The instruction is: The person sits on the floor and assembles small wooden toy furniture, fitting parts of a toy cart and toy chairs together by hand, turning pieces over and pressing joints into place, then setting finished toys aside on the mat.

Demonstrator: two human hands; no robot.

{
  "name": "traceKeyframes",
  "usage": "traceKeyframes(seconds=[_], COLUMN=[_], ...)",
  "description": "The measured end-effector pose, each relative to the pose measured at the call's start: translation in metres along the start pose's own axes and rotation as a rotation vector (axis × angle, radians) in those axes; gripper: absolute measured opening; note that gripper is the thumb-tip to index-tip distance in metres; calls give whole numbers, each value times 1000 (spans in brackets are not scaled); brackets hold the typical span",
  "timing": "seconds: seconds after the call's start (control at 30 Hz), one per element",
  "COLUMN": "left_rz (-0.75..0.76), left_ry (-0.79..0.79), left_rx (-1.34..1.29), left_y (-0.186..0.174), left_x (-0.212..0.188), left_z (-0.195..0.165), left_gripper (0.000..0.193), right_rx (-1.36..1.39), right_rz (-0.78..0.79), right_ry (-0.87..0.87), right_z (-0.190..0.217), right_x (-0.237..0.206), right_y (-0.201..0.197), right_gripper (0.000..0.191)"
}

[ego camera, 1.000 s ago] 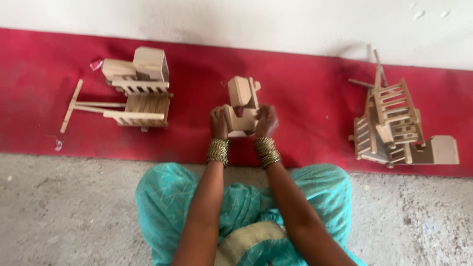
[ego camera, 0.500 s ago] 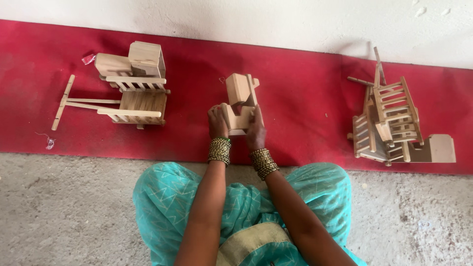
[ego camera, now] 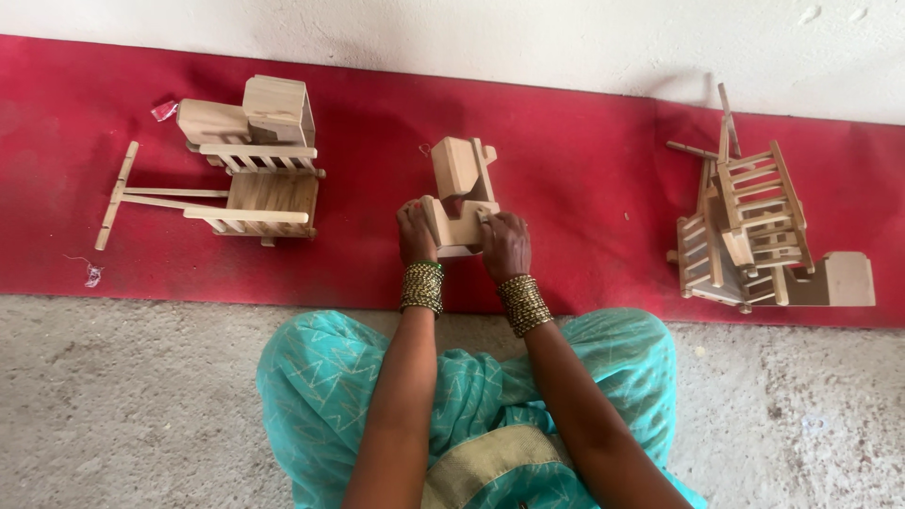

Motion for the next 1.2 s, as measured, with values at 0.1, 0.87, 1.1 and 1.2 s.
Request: traceKeyframes(seconds=[0.1, 0.87, 1.1, 1.2], left_rz=[7, 33, 0, 5], left_ry=[12, 5, -5, 19], left_rx=[-19, 11, 67, 17], left_y=[2, 3, 5, 5], left_x=[0, -1, -7, -3], left_z=[-2, -6, -12, -7], left_gripper=[60, 59, 57, 57], right_rx=[-2, 341, 164, 157], right_rz=[57, -72, -127, -155], right_ry=[24, -41, 147, -5], right_z=[-5, 48, -12, 11], right_x=[11, 6, 16, 14], right_y=[2, 5, -9, -2], right_gripper=[16, 7, 6, 16])
Point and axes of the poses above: each hand's wrist, its own x-axis towards the middle knuckle, its own y-axis out of the palm, z = x × y, the point moved 7 cm from there along x, towards the middle knuckle, and after that the axes turned 3 degrees about z, right-handed, at the moved point
